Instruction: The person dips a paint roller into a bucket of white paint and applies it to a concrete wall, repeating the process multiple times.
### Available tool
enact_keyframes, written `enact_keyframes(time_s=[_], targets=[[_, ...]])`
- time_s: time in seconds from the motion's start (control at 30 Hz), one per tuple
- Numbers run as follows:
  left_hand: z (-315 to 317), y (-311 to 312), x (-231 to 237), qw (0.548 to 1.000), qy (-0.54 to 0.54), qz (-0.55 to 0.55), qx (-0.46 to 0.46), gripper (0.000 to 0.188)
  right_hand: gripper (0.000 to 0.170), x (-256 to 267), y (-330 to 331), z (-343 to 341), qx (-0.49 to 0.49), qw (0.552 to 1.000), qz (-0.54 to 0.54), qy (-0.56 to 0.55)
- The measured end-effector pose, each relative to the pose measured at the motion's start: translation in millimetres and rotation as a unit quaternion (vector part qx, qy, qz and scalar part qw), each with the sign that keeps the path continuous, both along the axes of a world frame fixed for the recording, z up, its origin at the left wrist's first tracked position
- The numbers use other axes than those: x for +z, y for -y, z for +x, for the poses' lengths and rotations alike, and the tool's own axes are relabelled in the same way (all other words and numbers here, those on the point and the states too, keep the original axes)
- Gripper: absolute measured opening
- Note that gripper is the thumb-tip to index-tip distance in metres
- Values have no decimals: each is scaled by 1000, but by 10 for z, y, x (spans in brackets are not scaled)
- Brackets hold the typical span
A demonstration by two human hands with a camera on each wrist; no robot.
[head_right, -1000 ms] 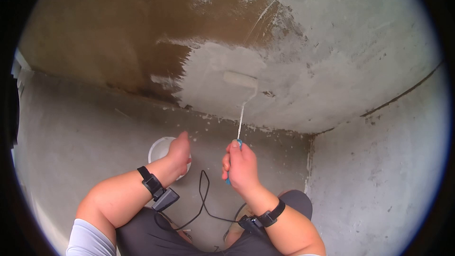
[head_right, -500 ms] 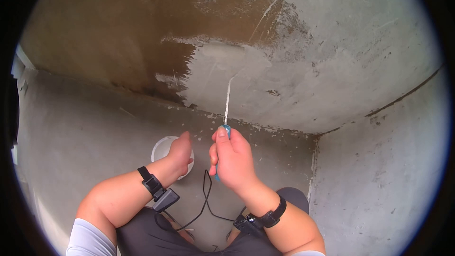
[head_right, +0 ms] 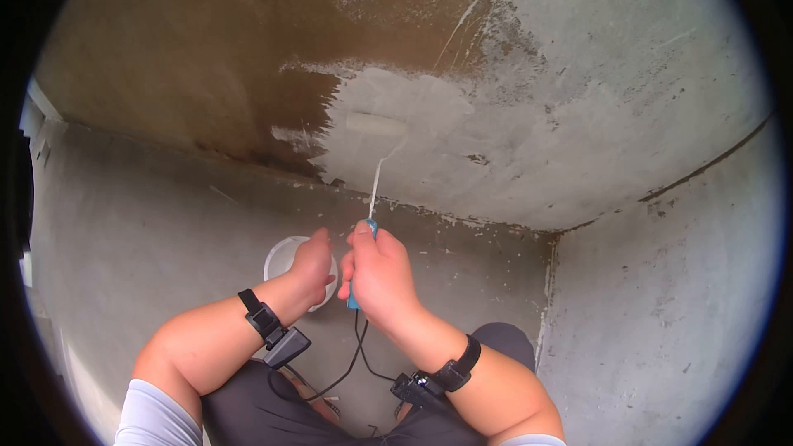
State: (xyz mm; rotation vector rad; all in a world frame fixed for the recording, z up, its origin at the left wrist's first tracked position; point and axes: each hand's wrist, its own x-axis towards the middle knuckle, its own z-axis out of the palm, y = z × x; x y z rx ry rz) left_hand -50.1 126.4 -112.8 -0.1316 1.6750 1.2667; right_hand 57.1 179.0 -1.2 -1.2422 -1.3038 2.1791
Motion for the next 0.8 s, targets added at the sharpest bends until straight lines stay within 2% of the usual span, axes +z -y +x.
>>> enact_keyframes(time_s=[0.2,0.27,0.33,0.47,0.7,0.77,0.8], targets=[[-16,19,128,1000,22,-2,4,66,30,-217,-149,-82,-13,996,-84,-15],[-29,20,101,1000,30,-5,4,66,28,-347,-262,-118,-4,987,-163,-5],[-67,32,-5,998,50,-24,-9,54,28,-543,-382,-145,-5,983,-182,4],[-96,47,58,997,64,-40,-7,53,28,-726,-495,-158,1,977,-213,17],[-68,45,145,998,67,-14,-9,55,27,-369,-260,-176,-19,986,-165,-9],[-60,35,77,998,60,-12,-14,55,30,-313,-155,-163,-11,997,-72,-22],[-56,32,27,998,57,0,-18,55,30,-252,-105,-160,-14,997,-72,-22]])
